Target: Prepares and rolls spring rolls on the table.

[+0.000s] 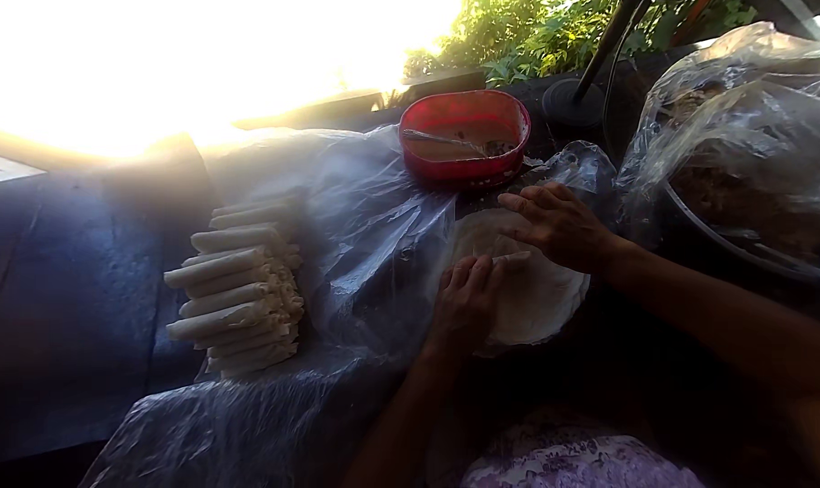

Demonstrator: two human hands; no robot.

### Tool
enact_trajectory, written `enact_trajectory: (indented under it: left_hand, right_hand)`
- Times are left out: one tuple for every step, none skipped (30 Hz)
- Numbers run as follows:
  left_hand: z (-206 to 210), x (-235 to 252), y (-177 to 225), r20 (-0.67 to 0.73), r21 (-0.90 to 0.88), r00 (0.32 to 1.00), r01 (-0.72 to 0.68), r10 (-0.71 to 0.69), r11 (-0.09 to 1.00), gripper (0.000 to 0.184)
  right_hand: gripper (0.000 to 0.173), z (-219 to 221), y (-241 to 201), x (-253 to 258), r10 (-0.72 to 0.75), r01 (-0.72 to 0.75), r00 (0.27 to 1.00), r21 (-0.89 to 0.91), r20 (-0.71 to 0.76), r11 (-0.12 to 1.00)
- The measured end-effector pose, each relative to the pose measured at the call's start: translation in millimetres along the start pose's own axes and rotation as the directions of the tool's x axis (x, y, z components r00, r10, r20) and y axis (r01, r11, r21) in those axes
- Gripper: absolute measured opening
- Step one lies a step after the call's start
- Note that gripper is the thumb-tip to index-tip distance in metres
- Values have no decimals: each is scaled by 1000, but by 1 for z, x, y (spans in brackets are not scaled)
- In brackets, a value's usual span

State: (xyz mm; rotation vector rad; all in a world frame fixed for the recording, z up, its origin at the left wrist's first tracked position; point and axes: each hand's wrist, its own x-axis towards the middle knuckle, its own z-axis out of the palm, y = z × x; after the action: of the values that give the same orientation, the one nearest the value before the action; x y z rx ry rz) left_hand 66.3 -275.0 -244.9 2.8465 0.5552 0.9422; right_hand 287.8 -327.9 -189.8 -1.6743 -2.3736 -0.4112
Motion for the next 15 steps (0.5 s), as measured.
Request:
enact_trajectory:
  left_hand:
    - [0,0,0,2,2,1000,-1,1,1000,27]
    - [0,0,0,3,4,1000,-2,2,1000,27]
    - [0,0,0,3,5,1000,-4,4,1000,27]
    - [0,1,0,2,6,1000,-6,6,1000,27]
    - [0,1,0,-3,9,1000,-8,8,1000,26]
    - [0,1,0,-10,15,1000,-11,11,1000,24]
    - [0,1,0,-14,16,1000,-13,13,1000,23]
    - [0,1,0,-16,18,1000,-13,13,1000,23]
    - [-1,1,0,-17,20,1000,-14,14,1000,23]
    - [-1,1,0,-15,19,1000,-14,15,1000,24]
    - [-1,1,0,-11,18,1000,-14,14,1000,24]
    - [-1,1,0,-6,18,1000,-13,13,1000,24]
    - [-1,0,0,2,16,1000,-11,11,1000,24]
    - [-1,0,0,8,13,1000,-10,10,1000,25]
    - [-1,0,0,10,8,1000,-10,10,1000,25]
  right_hand:
    - [38,-2,-1,2,14,-14,1000,17,-15,1000]
    - [40,-3,-3,4,20,-19,999,40,-25,999]
    - [42,-3,-5,6,14,-12,1000,67,-28,998]
    - [43,-3,-8,7,-1,4,1000,93,-24,996]
    - [43,-1,-11,9,-19,21,1000,116,-16,993]
    - [41,1,-13,10,-42,42,999,130,-7,991]
    - [39,3,-15,11,-64,62,998,129,6,990]
    - [37,5,-16,13,-79,76,997,124,17,989]
    - [35,5,-17,14,-90,86,995,114,30,990]
    - [35,4,-17,14,-96,91,994,104,46,990]
    - [35,3,-16,15,-99,94,993,89,56,992]
    - [35,2,-14,15,-100,96,993,70,64,993]
    - [35,0,-13,15,-95,92,993,53,72,994]
    - [35,-1,-12,15,-84,82,994,36,71,996]
    - [33,-2,-10,16,-71,69,996,30,62,997]
